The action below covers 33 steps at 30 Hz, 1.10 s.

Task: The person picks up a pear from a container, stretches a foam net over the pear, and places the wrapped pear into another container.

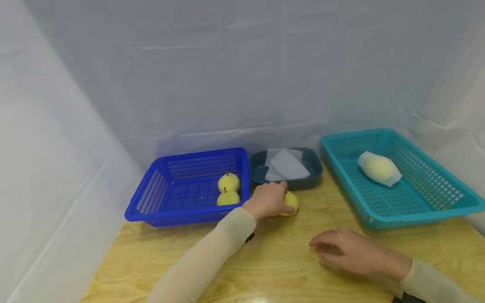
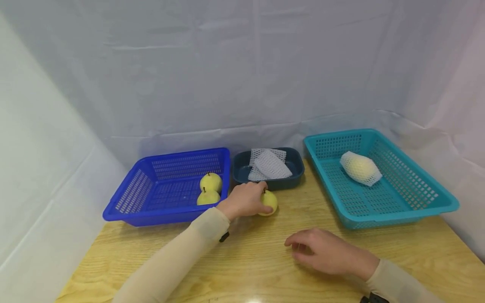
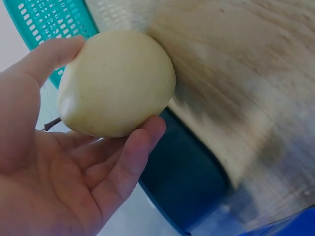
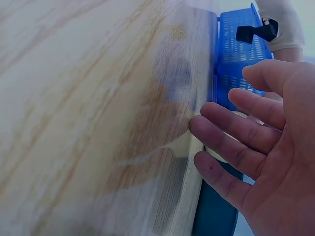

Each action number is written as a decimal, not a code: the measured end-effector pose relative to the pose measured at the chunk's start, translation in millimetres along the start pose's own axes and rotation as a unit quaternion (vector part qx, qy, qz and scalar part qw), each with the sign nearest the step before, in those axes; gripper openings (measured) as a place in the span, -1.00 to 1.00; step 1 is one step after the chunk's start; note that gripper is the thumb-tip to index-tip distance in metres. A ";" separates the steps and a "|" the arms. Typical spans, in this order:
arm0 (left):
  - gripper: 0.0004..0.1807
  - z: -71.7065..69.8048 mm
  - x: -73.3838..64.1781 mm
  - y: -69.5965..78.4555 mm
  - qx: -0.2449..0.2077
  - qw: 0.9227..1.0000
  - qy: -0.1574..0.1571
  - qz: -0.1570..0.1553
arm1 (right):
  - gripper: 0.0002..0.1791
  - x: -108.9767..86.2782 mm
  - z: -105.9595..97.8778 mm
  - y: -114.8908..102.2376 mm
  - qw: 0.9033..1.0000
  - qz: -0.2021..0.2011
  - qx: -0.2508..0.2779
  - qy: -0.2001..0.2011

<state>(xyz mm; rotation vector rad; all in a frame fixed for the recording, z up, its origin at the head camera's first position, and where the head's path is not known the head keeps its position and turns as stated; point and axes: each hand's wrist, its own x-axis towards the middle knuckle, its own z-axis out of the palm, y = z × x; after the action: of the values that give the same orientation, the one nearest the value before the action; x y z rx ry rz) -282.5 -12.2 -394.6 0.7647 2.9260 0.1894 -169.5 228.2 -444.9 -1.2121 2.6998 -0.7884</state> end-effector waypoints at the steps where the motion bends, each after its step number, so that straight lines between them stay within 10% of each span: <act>1: -0.37 0.9 -0.4 -0.1 -0.006 1.000 -0.001 -0.004 | -0.68 0.1 0.4 0.1 1.000 0.001 0.000 0.001; 33: -0.24 9.7 -11.1 0.7 -0.036 0.998 0.027 -0.045 | -0.69 2.0 -1.4 -3.3 1.000 -0.010 0.010 0.007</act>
<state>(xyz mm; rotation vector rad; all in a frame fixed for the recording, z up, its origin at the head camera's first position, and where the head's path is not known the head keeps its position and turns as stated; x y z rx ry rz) -271.1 -16.2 -403.3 0.6268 2.9776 0.3106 -169.0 225.5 -441.8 -1.2349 2.6896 -0.8265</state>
